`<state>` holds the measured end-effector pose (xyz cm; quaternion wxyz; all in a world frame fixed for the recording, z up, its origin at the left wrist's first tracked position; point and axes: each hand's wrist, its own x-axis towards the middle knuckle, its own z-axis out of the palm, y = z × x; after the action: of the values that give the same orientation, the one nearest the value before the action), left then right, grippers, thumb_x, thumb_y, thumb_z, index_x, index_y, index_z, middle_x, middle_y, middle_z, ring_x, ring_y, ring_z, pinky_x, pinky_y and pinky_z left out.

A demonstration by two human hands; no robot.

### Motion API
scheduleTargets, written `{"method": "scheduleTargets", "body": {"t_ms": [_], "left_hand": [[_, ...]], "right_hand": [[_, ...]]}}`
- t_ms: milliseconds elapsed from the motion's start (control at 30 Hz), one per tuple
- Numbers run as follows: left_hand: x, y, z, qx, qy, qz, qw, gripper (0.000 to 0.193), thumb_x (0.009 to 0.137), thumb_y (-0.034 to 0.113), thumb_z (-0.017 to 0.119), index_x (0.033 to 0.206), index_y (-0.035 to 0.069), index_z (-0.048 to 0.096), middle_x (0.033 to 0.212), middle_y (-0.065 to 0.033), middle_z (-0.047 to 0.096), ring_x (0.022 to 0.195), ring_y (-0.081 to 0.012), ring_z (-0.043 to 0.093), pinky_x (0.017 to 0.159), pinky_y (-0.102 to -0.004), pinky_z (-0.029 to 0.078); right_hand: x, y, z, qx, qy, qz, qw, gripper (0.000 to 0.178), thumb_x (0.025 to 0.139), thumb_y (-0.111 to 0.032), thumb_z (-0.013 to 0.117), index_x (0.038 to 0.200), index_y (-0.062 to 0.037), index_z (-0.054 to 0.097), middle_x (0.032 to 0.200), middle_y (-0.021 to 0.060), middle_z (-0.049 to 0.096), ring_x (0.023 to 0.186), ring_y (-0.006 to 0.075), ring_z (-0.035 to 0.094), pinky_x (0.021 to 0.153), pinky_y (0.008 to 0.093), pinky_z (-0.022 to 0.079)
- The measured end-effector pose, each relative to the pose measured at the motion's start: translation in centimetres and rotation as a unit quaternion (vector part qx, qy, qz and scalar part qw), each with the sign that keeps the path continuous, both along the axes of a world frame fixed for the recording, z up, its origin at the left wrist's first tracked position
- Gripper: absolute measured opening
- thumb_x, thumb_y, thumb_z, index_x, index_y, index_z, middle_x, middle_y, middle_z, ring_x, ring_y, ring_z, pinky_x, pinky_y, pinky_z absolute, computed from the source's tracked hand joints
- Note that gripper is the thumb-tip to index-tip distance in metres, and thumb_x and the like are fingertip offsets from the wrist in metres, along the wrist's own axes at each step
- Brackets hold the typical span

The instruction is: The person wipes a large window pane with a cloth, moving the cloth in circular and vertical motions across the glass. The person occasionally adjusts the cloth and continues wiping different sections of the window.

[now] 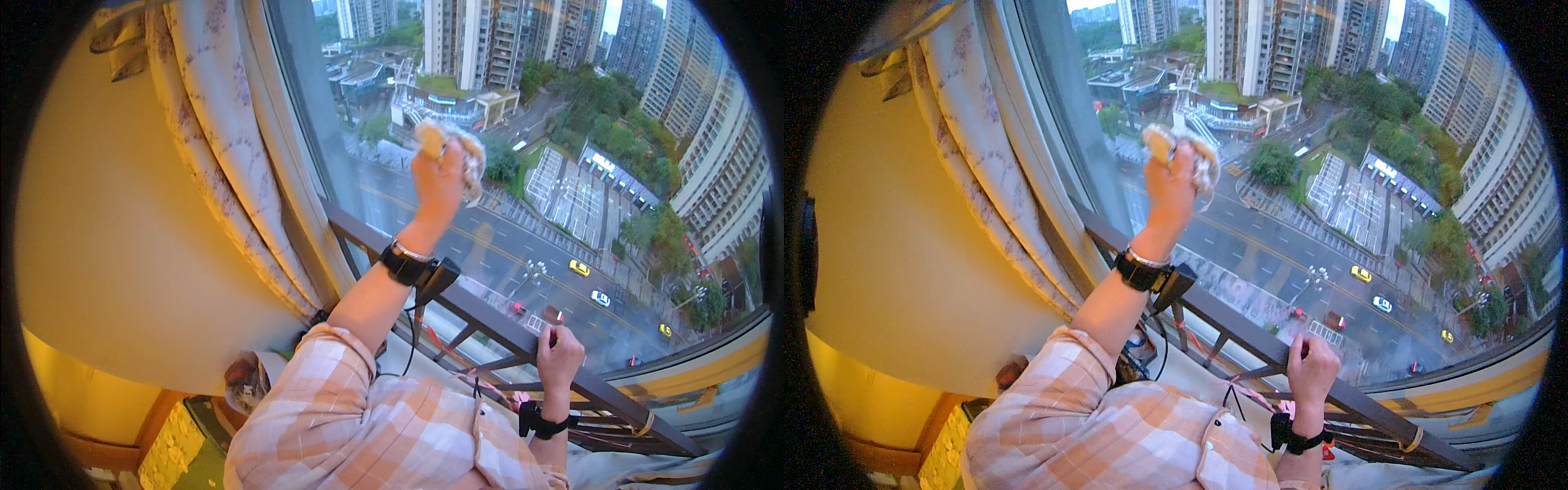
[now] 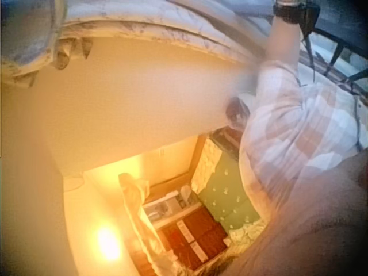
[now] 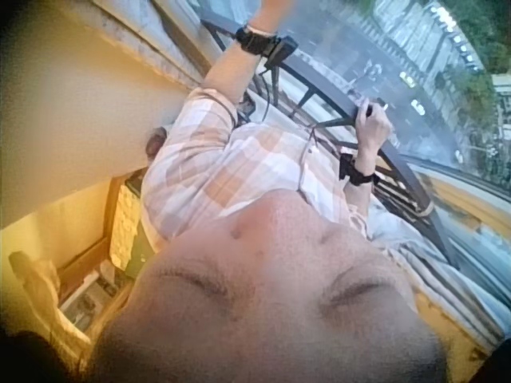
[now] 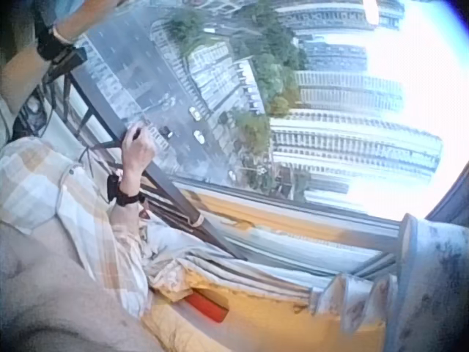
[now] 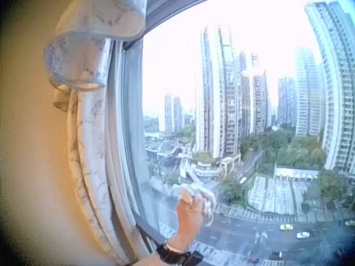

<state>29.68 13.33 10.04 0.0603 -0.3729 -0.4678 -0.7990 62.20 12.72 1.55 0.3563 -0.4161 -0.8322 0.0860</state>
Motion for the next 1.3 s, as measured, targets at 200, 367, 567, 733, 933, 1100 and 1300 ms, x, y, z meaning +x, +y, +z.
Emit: {"method": "scheduleTargets", "body": {"t_ms": [200, 367, 567, 733, 933, 1100, 1300], "left_hand": [[-0.6, -1.8, -4.4, -0.029, -0.263, -0.08, 0.961, 0.013, 0.097, 0.016, 0.052, 0.1, 0.004, 0.055, 0.08, 0.0014, 0.056, 0.06, -0.0072, 0.051, 0.052, -0.0256, 0.043], [-0.9, -0.4, 0.2, 0.023, -0.086, 0.013, 0.996, 0.019, 0.094, 0.015, 0.053, 0.085, 0.001, 0.061, 0.07, -0.0004, 0.058, 0.058, -0.0078, 0.053, 0.049, -0.027, 0.041], [0.1, -0.8, 7.4, -0.001, 0.06, -0.005, 0.998, 0.02, 0.092, 0.016, 0.055, 0.081, 0.001, 0.062, 0.063, -0.0041, 0.06, 0.057, -0.0152, 0.059, 0.051, -0.0312, 0.045], [5.0, -0.6, 4.3, -0.074, 0.152, -0.02, 0.985, 0.019, 0.09, 0.017, 0.057, 0.082, 0.0, 0.061, 0.069, -0.0101, 0.064, 0.065, -0.0227, 0.064, 0.058, -0.0369, 0.048], [-2.9, -1.3, 4.6, 0.036, -0.021, -0.002, 0.999, 0.021, 0.091, 0.02, 0.058, 0.083, 0.001, 0.062, 0.071, -0.0092, 0.064, 0.064, -0.0179, 0.063, 0.058, -0.0323, 0.048], [-0.1, -0.8, 3.7, -0.085, 0.092, 0.087, 0.988, 0.018, 0.091, 0.018, 0.058, 0.084, 0.002, 0.063, 0.071, -0.0079, 0.064, 0.064, -0.0181, 0.064, 0.058, -0.0321, 0.049], [10.5, 0.3, 1.7, -0.076, 0.221, -0.141, 0.962, 0.011, 0.083, 0.014, 0.061, 0.089, 0.006, 0.065, 0.077, -0.013, 0.066, 0.069, -0.0293, 0.066, 0.06, -0.0365, 0.051]], "right_hand": [[0.3, 0.0, -0.2, -0.004, -0.001, -0.012, 1.0, 0.021, 0.083, -0.016, 0.065, 0.068, -0.0026, 0.06, 0.065, 0.0153, 0.059, 0.06, 0.0345, 0.059, 0.056, 0.0423, 0.045], [0.5, 0.1, -0.3, -0.013, -0.005, -0.008, 1.0, 0.02, 0.082, -0.017, 0.065, 0.069, -0.0028, 0.061, 0.066, 0.0151, 0.06, 0.06, 0.0346, 0.06, 0.057, 0.0425, 0.046], [0.4, 0.1, -0.1, -0.017, -0.025, -0.006, 1.0, 0.02, 0.083, -0.017, 0.064, 0.07, -0.0028, 0.061, 0.066, 0.0148, 0.06, 0.06, 0.0342, 0.06, 0.057, 0.0424, 0.046], [0.2, -0.1, 0.1, -0.006, -0.027, -0.007, 1.0, 0.02, 0.083, -0.017, 0.064, 0.069, -0.003, 0.062, 0.066, 0.015, 0.061, 0.06, 0.0337, 0.06, 0.057, 0.0419, 0.046], [0.3, 0.0, -0.1, -0.003, -0.012, -0.012, 1.0, 0.019, 0.082, -0.018, 0.065, 0.07, -0.0036, 0.062, 0.066, 0.0148, 0.061, 0.06, 0.0339, 0.061, 0.057, 0.0417, 0.047], [0.3, 0.0, -0.1, -0.005, -0.014, -0.02, 1.0, 0.021, 0.082, -0.018, 0.065, 0.069, -0.0035, 0.061, 0.066, 0.0151, 0.061, 0.061, 0.0344, 0.061, 0.057, 0.0421, 0.047], [0.2, 0.1, -0.1, -0.001, -0.028, -0.014, 1.0, 0.022, 0.083, -0.019, 0.065, 0.068, -0.0036, 0.061, 0.065, 0.015, 0.061, 0.06, 0.0349, 0.06, 0.057, 0.0428, 0.046]]}}
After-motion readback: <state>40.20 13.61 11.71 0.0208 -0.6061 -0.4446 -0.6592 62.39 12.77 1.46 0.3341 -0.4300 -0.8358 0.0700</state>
